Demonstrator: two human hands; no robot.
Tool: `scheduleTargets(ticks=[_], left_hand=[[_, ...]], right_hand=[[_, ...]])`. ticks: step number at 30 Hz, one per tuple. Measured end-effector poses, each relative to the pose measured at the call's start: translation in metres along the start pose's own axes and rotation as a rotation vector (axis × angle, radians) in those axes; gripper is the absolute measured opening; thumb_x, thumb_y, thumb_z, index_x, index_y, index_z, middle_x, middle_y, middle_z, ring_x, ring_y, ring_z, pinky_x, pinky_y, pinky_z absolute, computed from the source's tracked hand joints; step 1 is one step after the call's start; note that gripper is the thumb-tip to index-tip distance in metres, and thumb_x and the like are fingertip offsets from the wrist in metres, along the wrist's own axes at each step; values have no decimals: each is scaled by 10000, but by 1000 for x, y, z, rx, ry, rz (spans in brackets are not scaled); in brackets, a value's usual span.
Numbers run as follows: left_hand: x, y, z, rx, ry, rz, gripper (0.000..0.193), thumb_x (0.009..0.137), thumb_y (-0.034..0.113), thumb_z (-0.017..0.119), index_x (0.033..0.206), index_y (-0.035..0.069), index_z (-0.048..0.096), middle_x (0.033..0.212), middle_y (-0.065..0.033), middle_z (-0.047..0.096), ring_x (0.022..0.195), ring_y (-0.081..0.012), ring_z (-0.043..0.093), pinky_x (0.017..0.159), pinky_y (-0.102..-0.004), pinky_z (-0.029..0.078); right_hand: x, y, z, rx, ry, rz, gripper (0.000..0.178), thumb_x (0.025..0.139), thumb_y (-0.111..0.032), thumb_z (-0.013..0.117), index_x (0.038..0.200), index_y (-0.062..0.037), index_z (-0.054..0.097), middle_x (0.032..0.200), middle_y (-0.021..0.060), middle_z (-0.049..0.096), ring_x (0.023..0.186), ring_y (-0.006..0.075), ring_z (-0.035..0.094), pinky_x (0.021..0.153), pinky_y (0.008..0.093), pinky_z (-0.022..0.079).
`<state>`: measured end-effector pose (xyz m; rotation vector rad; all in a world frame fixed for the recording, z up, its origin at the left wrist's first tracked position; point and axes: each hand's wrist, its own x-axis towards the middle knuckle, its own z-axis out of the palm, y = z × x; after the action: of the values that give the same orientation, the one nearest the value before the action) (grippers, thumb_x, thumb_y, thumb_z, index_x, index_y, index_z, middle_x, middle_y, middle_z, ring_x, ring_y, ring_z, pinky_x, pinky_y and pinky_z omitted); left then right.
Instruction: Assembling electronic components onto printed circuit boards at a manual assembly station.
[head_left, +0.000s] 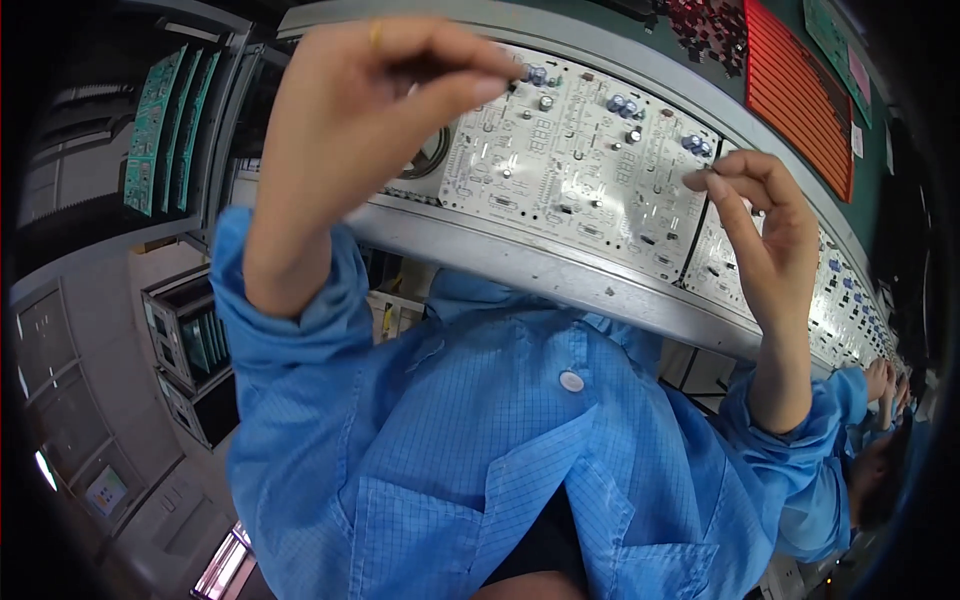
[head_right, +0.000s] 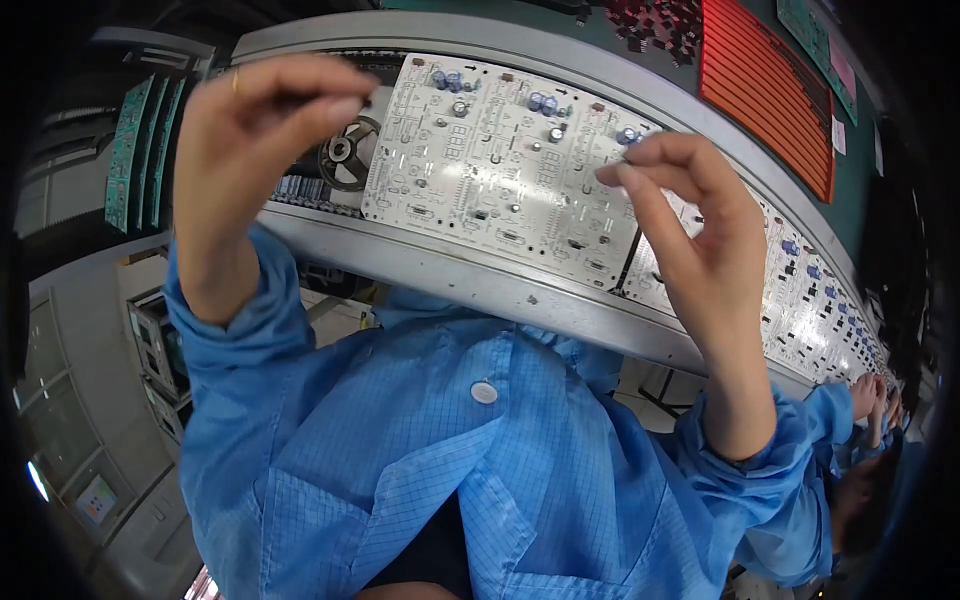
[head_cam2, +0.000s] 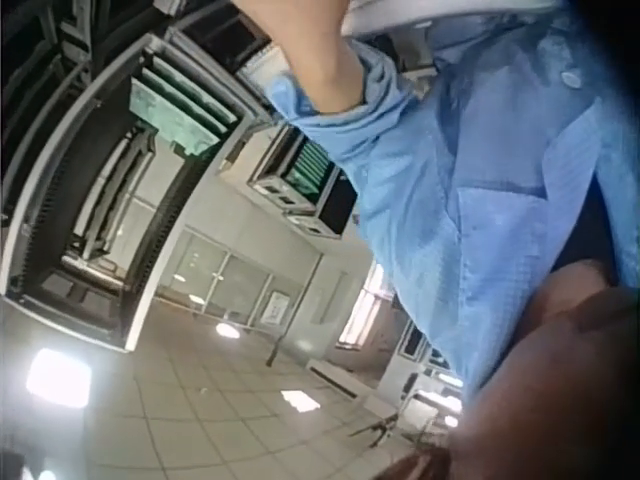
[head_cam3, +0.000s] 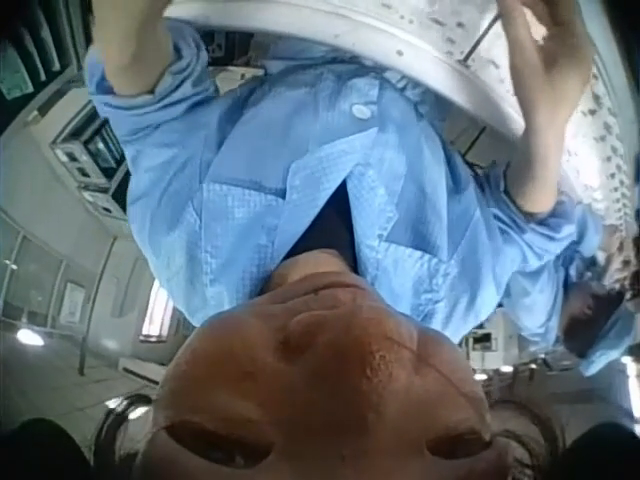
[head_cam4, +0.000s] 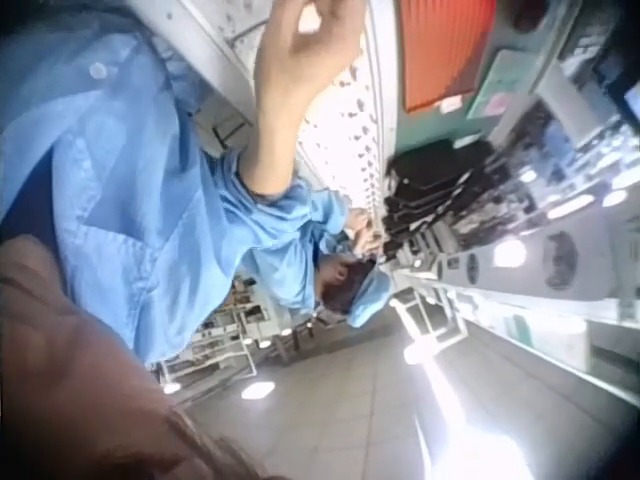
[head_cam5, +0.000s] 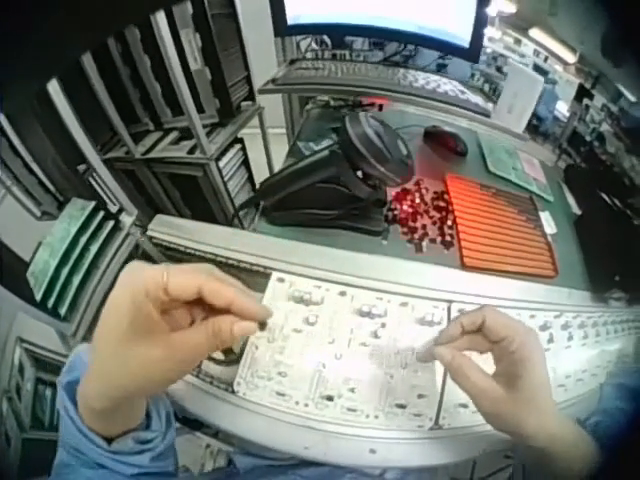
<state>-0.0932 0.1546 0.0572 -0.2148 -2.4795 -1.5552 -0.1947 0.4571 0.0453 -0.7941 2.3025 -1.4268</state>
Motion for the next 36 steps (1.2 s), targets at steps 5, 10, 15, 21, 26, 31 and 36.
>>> scheduleTargets(ticks=[5, 10, 15, 21, 26, 31, 36], left_hand=[[-62, -19, 29, -350, 390, -354, 180, 833, -49, 716, 1007, -3, 724, 938, -74, 710, 854, -101, 629, 767, -234, 504], [-88, -42, 44, -370, 358, -306, 149, 824, -59, 706, 963, -6, 710, 919, -78, 699, 861, -141, 628, 755, -266, 495], [-86, -45, 41, -105, 223, -93, 139, 794, -75, 698, 912, -2, 688, 887, -99, 666, 872, -235, 633, 756, -322, 497], [-83, -46, 42, 39, 143, -37, 134, 760, -78, 713, 866, -1, 686, 878, -118, 655, 895, -284, 638, 782, -354, 513], [-82, -48, 39, -8, 134, -39, 152, 739, -81, 717, 864, 0, 686, 885, -123, 656, 889, -291, 645, 776, -371, 527], [-83, -48, 38, -28, 124, -78, 161, 733, -85, 717, 865, 0, 687, 897, -117, 662, 887, -288, 656, 765, -379, 544], [-84, -51, 39, -29, 119, -58, 171, 726, -81, 725, 870, 4, 690, 901, -112, 663, 892, -291, 661, 755, -373, 549]], right_hand=[[53, -10, 38, -486, -30, -238, 143, 866, -89, 718, 990, -25, 687, 942, 53, 698, 971, 185, 592, 885, 303, 442], [73, 2, 79, -639, 17, -294, 90, 805, -104, 760, 886, -68, 741, 910, 31, 664, 911, 225, 510, 851, 340, 415], [75, 3, 90, -664, 39, -259, 96, 796, -114, 774, 884, -80, 756, 920, 25, 665, 892, 215, 503, 854, 338, 410], [78, 4, 91, -709, 46, -237, 123, 773, -104, 792, 892, -87, 762, 887, 15, 657, 887, 202, 504, 810, 335, 412], [77, 5, 95, -682, 32, -175, 121, 773, -100, 790, 891, -87, 763, 873, 13, 649, 877, 194, 502, 798, 332, 403], [74, 3, 96, -674, 29, -133, 117, 778, -103, 788, 891, -90, 762, 878, 10, 650, 874, 190, 504, 815, 331, 390], [70, 1, 101, -724, 79, -123, 120, 779, -106, 787, 896, -95, 762, 885, 5, 654, 871, 190, 507, 845, 332, 368]])
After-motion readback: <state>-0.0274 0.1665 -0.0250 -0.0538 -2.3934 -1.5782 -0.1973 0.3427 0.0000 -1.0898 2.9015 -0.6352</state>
